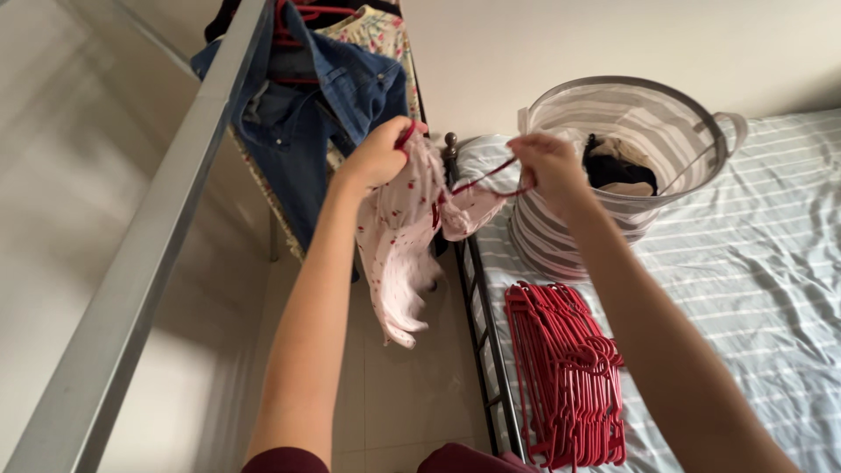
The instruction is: The person takes clothes from a laundry basket, places them on red hangers, and hangs them on a metal clothing rack. The person handles a patterned top, a white top, a beige shirt, a black top, and a beige shirt one at a time.
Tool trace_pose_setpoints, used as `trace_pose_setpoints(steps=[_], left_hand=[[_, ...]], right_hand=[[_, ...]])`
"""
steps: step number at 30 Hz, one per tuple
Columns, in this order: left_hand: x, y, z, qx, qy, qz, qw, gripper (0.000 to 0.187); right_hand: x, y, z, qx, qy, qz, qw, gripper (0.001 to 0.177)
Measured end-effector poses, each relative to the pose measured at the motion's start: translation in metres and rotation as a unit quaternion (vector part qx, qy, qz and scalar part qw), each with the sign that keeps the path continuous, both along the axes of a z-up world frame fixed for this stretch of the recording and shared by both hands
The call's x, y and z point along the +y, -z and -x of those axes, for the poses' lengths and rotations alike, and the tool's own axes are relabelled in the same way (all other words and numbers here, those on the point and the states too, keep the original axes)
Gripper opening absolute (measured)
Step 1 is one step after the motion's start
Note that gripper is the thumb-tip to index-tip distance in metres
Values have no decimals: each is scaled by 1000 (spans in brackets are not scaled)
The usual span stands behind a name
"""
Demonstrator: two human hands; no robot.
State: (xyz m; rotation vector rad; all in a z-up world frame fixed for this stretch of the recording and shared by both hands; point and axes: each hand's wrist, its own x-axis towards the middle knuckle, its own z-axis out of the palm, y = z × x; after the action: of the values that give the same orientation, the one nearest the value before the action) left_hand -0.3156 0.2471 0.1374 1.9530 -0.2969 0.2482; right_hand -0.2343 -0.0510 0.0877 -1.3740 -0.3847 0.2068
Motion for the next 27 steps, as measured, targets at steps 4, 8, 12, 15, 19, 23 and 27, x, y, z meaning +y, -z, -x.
trace_pose_setpoints(steps=[4, 8, 12, 15, 19, 23, 27], left_hand=[[27, -9, 34, 83, 22, 64, 994, 55], [33, -14, 48, 116, -166, 36, 979, 38], [44, -17, 55, 31, -297, -84, 951, 30], [57, -17, 59, -16, -352, -118, 928, 27], [68, -12, 55, -138, -449, -117, 875, 23], [72, -13, 46, -212, -437, -58, 872, 21], [59, -14, 33, 25, -212, 163, 963, 30]], right_hand=[[-3, -26, 3, -2, -39, -38, 999, 13], [8, -47, 21, 20, -29, -29, 999, 18], [7, -51, 21, 14, -38, -28, 999, 27], [-4, -44, 8, -14, -19, -29, 999, 28], [-20, -33, -3, -62, 21, 37, 997, 27], [-29, -33, 0, -83, 68, 124, 987, 25], [-24, -42, 13, -6, 2, 24, 1000, 27]])
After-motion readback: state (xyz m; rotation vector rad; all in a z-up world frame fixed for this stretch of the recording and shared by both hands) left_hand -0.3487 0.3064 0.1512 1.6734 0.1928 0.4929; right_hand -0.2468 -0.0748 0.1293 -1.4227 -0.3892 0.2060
